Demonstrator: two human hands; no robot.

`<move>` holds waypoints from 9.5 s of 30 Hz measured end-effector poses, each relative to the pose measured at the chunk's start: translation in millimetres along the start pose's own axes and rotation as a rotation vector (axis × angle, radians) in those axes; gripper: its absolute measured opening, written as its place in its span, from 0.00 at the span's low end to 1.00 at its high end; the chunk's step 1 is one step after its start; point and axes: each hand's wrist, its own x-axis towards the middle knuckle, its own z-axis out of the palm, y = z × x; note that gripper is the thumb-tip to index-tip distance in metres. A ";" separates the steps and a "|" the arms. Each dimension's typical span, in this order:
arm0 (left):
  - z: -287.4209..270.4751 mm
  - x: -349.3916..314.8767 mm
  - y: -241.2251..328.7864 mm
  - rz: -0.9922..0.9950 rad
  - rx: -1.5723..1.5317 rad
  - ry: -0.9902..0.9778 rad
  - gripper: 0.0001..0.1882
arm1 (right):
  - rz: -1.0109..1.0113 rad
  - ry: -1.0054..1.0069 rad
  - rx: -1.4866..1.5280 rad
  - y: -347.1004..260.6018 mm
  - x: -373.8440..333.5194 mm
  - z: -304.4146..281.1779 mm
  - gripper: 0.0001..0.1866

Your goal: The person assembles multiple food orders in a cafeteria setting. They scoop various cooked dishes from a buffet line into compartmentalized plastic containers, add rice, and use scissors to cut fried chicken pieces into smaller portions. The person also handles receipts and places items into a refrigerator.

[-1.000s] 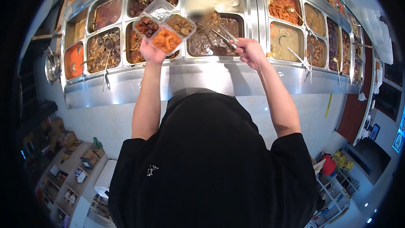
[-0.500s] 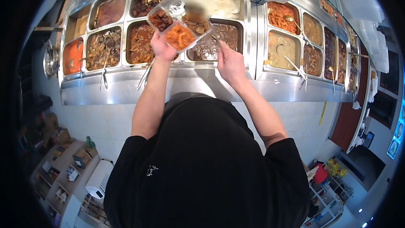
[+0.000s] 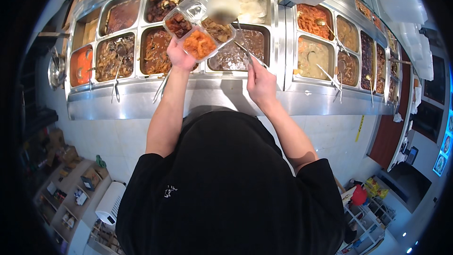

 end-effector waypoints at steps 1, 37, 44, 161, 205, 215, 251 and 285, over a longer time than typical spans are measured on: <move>-0.4 0.8 0.2 -0.009 0.000 -0.005 0.28 | -0.015 0.023 -0.023 3.7 -1.6 0.7 0.19; 37.9 -60.8 9.7 -0.324 0.270 0.016 0.27 | 0.414 0.033 -0.219 100.1 -114.3 105.7 0.23; 85.4 -103.5 -74.0 -0.533 0.348 -0.119 0.29 | 0.607 0.163 -0.089 107.4 -221.6 33.1 0.19; 302.1 -823.2 -2210.8 -2.232 0.467 -0.621 0.30 | 1.317 1.347 0.308 1257.7 -1105.7 -1405.1 0.14; 402.4 -1251.7 -3245.2 -2.928 0.362 -0.627 0.32 | 0.886 2.108 0.803 1828.3 -1601.3 -1927.8 0.27; 379.6 -1471.8 -3405.9 -2.956 0.526 -0.782 0.31 | 0.869 2.133 0.793 1889.9 -1826.6 -2043.8 0.25; 51.9 -2242.3 -3598.7 -1.110 0.204 -2.807 0.24 | 0.545 3.160 0.416 1855.6 -2228.7 -2070.7 0.30; 463.6 -1817.3 -4034.8 -2.486 0.829 -1.770 0.29 | 0.463 2.215 1.087 2345.1 -2308.0 -2516.7 0.21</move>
